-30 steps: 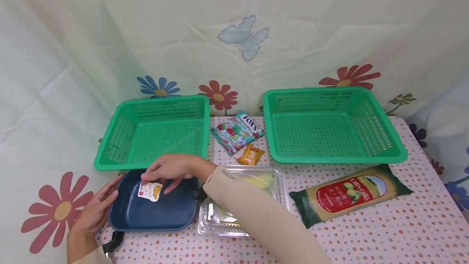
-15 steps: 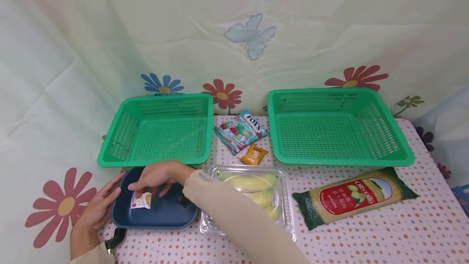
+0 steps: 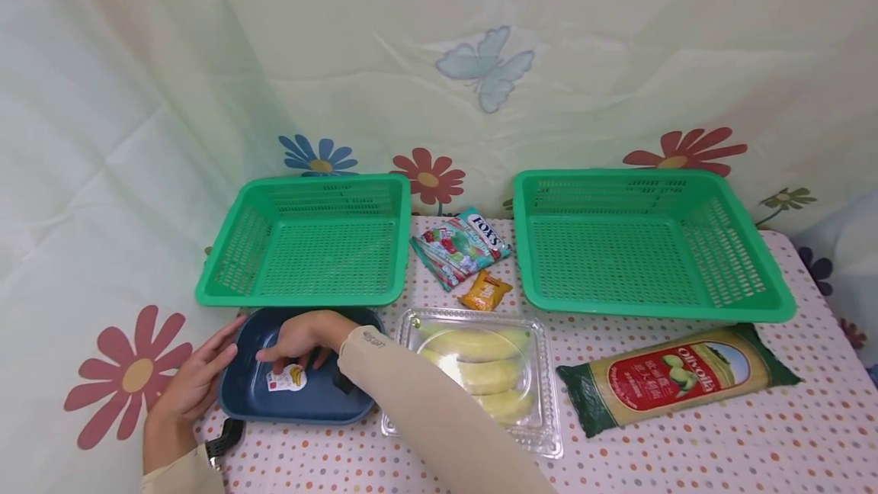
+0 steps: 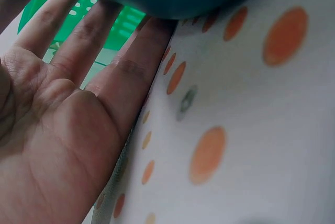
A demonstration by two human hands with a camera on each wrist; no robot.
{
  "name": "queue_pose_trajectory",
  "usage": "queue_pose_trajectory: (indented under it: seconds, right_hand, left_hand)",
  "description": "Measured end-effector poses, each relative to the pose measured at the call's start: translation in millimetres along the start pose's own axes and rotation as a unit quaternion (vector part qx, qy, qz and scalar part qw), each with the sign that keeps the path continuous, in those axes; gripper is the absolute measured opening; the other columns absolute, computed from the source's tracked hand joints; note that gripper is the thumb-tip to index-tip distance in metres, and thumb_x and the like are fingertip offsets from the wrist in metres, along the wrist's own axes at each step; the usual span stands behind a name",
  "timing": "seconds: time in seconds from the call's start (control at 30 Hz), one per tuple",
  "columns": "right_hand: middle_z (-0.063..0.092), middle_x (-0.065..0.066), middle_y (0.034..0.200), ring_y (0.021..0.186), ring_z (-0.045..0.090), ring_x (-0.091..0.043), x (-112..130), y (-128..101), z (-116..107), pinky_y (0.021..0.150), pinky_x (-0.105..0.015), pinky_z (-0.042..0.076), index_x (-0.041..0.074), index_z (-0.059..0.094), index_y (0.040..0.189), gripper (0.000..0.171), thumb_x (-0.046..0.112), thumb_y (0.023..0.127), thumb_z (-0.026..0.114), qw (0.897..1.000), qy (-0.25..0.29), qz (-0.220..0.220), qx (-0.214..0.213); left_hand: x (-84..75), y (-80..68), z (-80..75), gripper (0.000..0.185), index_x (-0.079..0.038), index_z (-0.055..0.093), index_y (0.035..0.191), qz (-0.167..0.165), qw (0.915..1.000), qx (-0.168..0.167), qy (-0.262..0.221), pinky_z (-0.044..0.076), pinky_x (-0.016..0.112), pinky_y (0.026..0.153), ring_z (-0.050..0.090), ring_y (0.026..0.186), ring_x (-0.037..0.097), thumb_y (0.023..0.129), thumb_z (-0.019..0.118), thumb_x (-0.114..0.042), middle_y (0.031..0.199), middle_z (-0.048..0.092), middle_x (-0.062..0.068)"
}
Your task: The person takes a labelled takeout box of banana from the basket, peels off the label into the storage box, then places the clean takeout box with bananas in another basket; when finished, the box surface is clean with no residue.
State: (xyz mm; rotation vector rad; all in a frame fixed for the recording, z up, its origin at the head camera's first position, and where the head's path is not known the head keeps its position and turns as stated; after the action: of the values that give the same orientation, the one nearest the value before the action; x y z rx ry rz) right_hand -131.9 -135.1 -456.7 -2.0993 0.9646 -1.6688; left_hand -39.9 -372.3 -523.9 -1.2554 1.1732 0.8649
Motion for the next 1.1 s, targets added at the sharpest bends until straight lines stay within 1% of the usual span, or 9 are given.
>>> queue_pose_trajectory:
  seconds: [0.13, 0.23, 0.5, 0.77, 0.87, 0.93, 1.0, 1.1]
  right_hand:
    - [0.068, 0.009, 0.118, 0.097, 0.063, -0.01, -4, 2, 0, 0.082, -0.037, 0.058, 0.021, 0.08, 0.112, 0.045, 0.054, 0.104, 0.051, 1.0, -0.018, 0.004, 0.002]
    - [0.068, 0.01, 0.121, 0.098, 0.062, -0.008, -5, 2, 0, 0.081, -0.036, 0.057, 0.021, 0.079, 0.115, 0.046, 0.055, 0.104, 0.049, 0.999, -0.032, 0.005, 0.007]
    - [0.068, 0.011, 0.114, 0.096, 0.062, -0.01, -6, -3, -3, 0.079, -0.036, 0.056, 0.024, 0.078, 0.117, 0.046, 0.056, 0.104, 0.048, 0.998, -0.063, -0.003, 0.006]
    - [0.068, 0.008, 0.11, 0.095, 0.063, -0.011, -6, -6, -5, 0.078, -0.036, 0.056, 0.024, 0.076, 0.123, 0.044, 0.053, 0.104, 0.05, 0.998, -0.065, -0.017, -0.001]
    - [0.068, 0.005, 0.106, 0.092, 0.062, -0.011, -6, -8, -5, 0.078, -0.036, 0.056, 0.022, 0.074, 0.125, 0.044, 0.052, 0.104, 0.051, 0.998, -0.064, -0.022, -0.007]
    - [0.067, 0.003, 0.101, 0.088, 0.062, -0.012, -5, -10, -6, 0.075, -0.036, 0.055, 0.019, 0.075, 0.123, 0.043, 0.051, 0.105, 0.051, 0.997, -0.064, -0.029, -0.012]
    - [0.064, 0.002, 0.091, 0.08, 0.06, -0.013, -5, -11, -7, 0.069, -0.033, 0.053, 0.016, 0.075, 0.117, 0.043, 0.049, 0.105, 0.051, 0.997, -0.064, -0.039, -0.014]
    - [0.055, 0.003, 0.074, 0.063, 0.052, -0.012, -2, -15, -7, 0.057, -0.029, 0.045, 0.012, 0.075, 0.107, 0.044, 0.048, 0.106, 0.049, 0.995, -0.078, -0.062, -0.013]
  left_hand:
    - [-0.8, 0.3, 0.7, 0.058, -0.014, 0.024, 0.163, -0.005, 0.9999, -0.003, -0.009, 0.048, 0.014, 0.101, 0.05, 0.128, -0.012, 0.11, 0.046, -0.015, 0.143, 0.049, -0.026]
    - [-1.9, 0.0, 1.0, 0.058, -0.016, 0.025, 0.163, -0.011, 0.9998, -0.007, -0.013, 0.049, 0.016, 0.1, 0.052, 0.127, -0.012, 0.109, 0.047, -0.016, 0.144, 0.048, -0.024]
    - [-3.8, 0.1, 1.8, 0.058, -0.019, 0.026, 0.163, -0.015, 0.9998, -0.008, -0.005, 0.048, 0.015, 0.1, 0.05, 0.128, -0.012, 0.11, 0.047, -0.018, 0.148, 0.046, -0.022]
    - [-3.3, 0.2, 1.0, 0.058, -0.02, 0.027, 0.163, -0.019, 0.9997, -0.012, -0.006, 0.048, 0.014, 0.1, 0.05, 0.128, -0.012, 0.109, 0.047, -0.017, 0.149, 0.046, -0.022]
    - [-2.8, 0.6, 0.7, 0.058, -0.021, 0.026, 0.163, -0.02, 0.9997, -0.01, -0.007, 0.048, 0.015, 0.1, 0.05, 0.128, -0.012, 0.11, 0.047, -0.018, 0.149, 0.045, -0.022]
    - [-2.4, 0.9, 0.4, 0.058, -0.02, 0.026, 0.163, -0.018, 0.9998, -0.007, -0.008, 0.049, 0.015, 0.1, 0.051, 0.128, -0.011, 0.11, 0.046, -0.017, 0.148, 0.046, -0.022]
    - [-2.0, 1.0, 0.3, 0.057, -0.019, 0.025, 0.164, -0.013, 0.9999, -0.003, -0.01, 0.049, 0.016, 0.1, 0.051, 0.128, -0.01, 0.11, 0.046, -0.016, 0.147, 0.047, -0.023]
    - [-1.9, 0.6, 0.7, 0.057, -0.018, 0.025, 0.164, -0.008, 0.9999, 0.0, -0.013, 0.049, 0.016, 0.101, 0.051, 0.129, -0.01, 0.11, 0.045, -0.016, 0.146, 0.047, -0.024]
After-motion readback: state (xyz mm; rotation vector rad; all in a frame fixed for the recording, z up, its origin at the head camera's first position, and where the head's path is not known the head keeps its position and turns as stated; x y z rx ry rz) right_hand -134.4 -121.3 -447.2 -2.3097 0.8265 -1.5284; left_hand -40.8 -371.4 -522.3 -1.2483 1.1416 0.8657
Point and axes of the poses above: each hand's wrist, its own y-axis towards the middle knuckle, its own z-axis out of the palm, x = y × z, the point moved 1 cm from there along y, towards the middle knuckle
